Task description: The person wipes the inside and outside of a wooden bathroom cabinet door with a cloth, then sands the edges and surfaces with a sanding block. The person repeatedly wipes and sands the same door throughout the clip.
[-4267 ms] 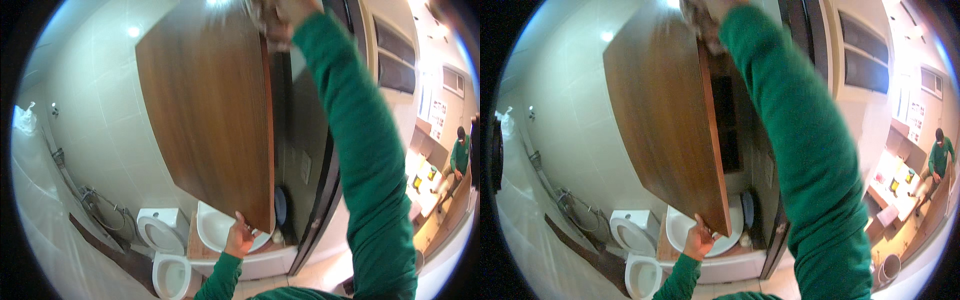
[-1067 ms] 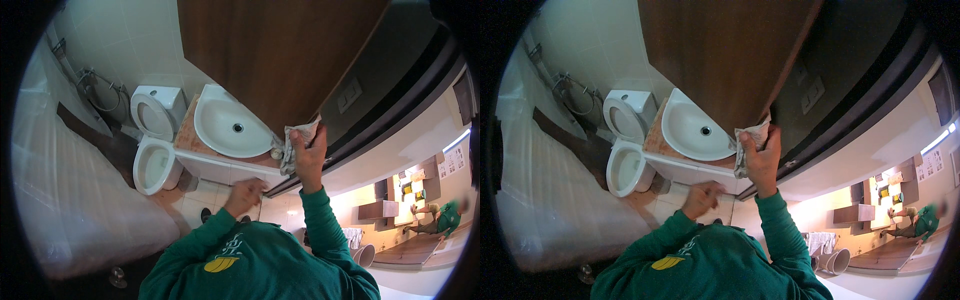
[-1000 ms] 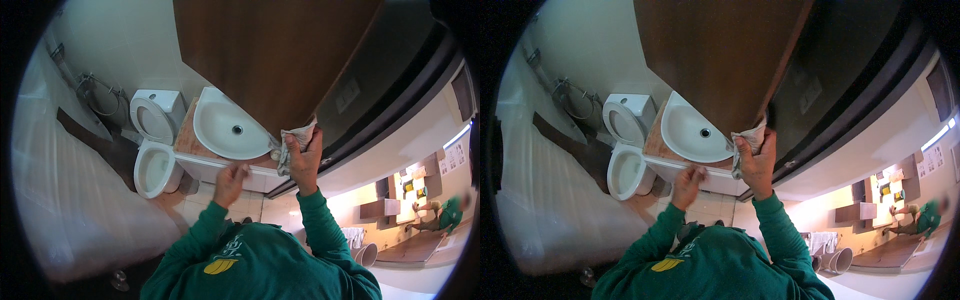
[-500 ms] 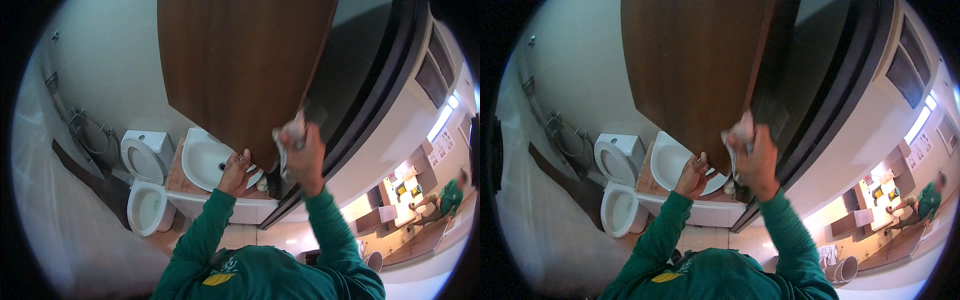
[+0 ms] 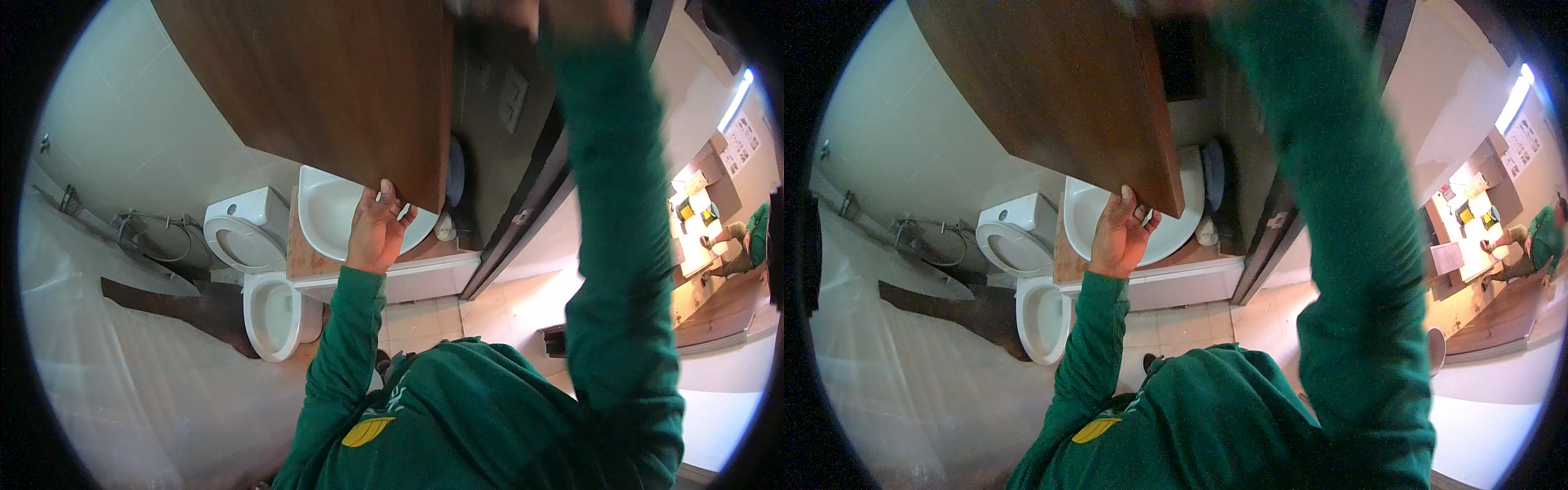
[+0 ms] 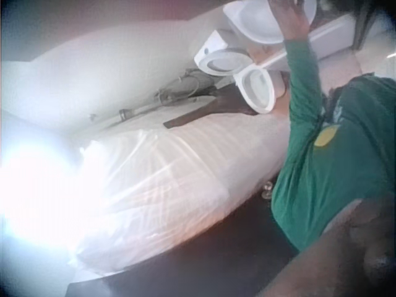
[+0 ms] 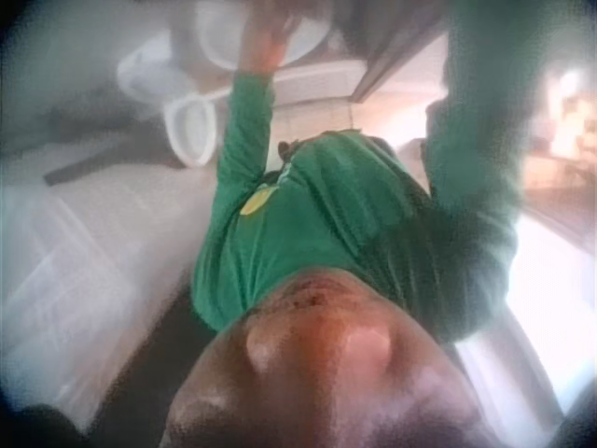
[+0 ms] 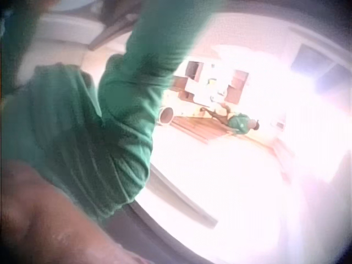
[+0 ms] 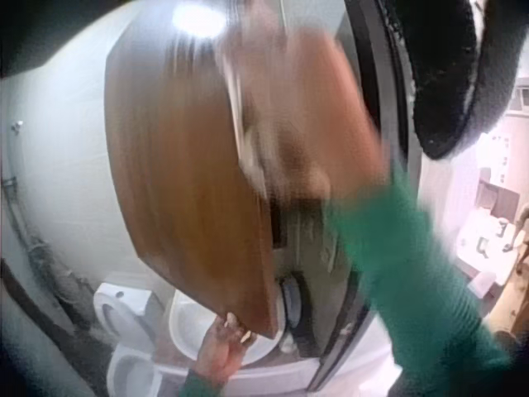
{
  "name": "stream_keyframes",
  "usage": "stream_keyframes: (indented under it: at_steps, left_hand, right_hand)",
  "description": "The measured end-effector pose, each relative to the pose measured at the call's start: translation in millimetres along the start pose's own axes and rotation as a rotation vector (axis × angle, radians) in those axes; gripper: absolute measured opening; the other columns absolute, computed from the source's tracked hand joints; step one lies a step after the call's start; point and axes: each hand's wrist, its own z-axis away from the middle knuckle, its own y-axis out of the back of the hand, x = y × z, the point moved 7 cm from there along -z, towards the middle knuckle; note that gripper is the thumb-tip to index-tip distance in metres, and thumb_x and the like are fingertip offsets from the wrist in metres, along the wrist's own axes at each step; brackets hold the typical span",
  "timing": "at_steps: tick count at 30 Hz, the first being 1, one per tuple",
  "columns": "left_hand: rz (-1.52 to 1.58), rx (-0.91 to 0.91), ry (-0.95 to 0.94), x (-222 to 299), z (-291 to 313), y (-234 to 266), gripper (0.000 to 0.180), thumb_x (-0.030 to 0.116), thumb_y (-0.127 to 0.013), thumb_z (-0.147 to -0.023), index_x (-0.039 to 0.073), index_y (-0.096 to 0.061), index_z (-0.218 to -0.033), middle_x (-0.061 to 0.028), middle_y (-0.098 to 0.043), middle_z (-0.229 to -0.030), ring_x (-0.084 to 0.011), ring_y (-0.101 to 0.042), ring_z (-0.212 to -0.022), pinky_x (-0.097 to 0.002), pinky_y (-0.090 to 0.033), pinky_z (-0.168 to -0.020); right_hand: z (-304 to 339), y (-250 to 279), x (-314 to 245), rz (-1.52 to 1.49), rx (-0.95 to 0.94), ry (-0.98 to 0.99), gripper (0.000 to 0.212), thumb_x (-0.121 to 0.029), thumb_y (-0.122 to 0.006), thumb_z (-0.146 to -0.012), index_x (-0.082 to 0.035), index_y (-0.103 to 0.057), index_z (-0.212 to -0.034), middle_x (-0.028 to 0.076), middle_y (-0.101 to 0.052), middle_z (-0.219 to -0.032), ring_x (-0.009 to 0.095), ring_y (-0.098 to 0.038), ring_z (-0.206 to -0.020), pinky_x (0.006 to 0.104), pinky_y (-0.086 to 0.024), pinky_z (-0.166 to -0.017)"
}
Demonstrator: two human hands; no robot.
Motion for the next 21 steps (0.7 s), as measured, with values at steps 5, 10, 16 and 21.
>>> stream_keyframes:
  at_steps: [5, 10, 16, 21]
  left_hand:
    - [-0.029, 0.001, 0.004, 4, -4, 3, 0.031, 0.032, -0.062, -0.102, 0.017, -0.054, -0.128, 0.0020, -0.061, -0.126, -0.0148, -0.055, -0.114, -0.0385, -0.050, -0.092]
    - [-0.034, 0.000, -0.017, 1, 1, 3, 0.040, 0.039, -0.069, -0.097, 0.018, -0.057, -0.129, 0.0032, -0.061, -0.126, -0.0164, -0.054, -0.112, -0.0397, -0.046, -0.096]
    - [0.063, 0.048, -0.011, -22, 13, -17, 0.043, 0.044, -0.077, -0.089, 0.020, -0.061, -0.120, 0.0046, -0.063, -0.116, -0.0147, -0.054, -0.110, -0.0392, -0.044, -0.096]
    - [0.144, 0.163, 0.064, -42, 17, -52, 0.038, 0.044, -0.079, -0.086, 0.018, -0.063, -0.110, 0.0054, -0.060, -0.105, -0.0131, -0.054, -0.104, -0.0369, -0.045, -0.091]
  right_hand:
    - [267, -22, 22, -0.096, -0.297, -0.481, 0.051, -0.037, -0.080, -0.086, 0.000, -0.049, -0.103, 0.024, -0.063, -0.083, 0.044, -0.067, -0.074, 0.0488, -0.052, -0.061]
    - [377, -25, 19, -0.288, -0.469, -0.784, 0.048, -0.031, -0.079, -0.087, 0.001, -0.051, -0.108, 0.026, -0.064, -0.089, 0.044, -0.067, -0.081, 0.0480, -0.053, -0.068]
    - [467, 14, 30, -0.197, -0.625, -1.111, 0.041, -0.027, -0.077, -0.089, 0.000, -0.056, -0.110, 0.024, -0.067, -0.091, 0.040, -0.067, -0.083, 0.0440, -0.052, -0.075]
    - [533, 42, 44, -0.235, -0.388, -1.345, 0.040, -0.031, -0.079, -0.089, 0.001, -0.059, -0.103, 0.016, -0.068, -0.089, 0.025, -0.064, -0.083, 0.0373, -0.050, -0.075]
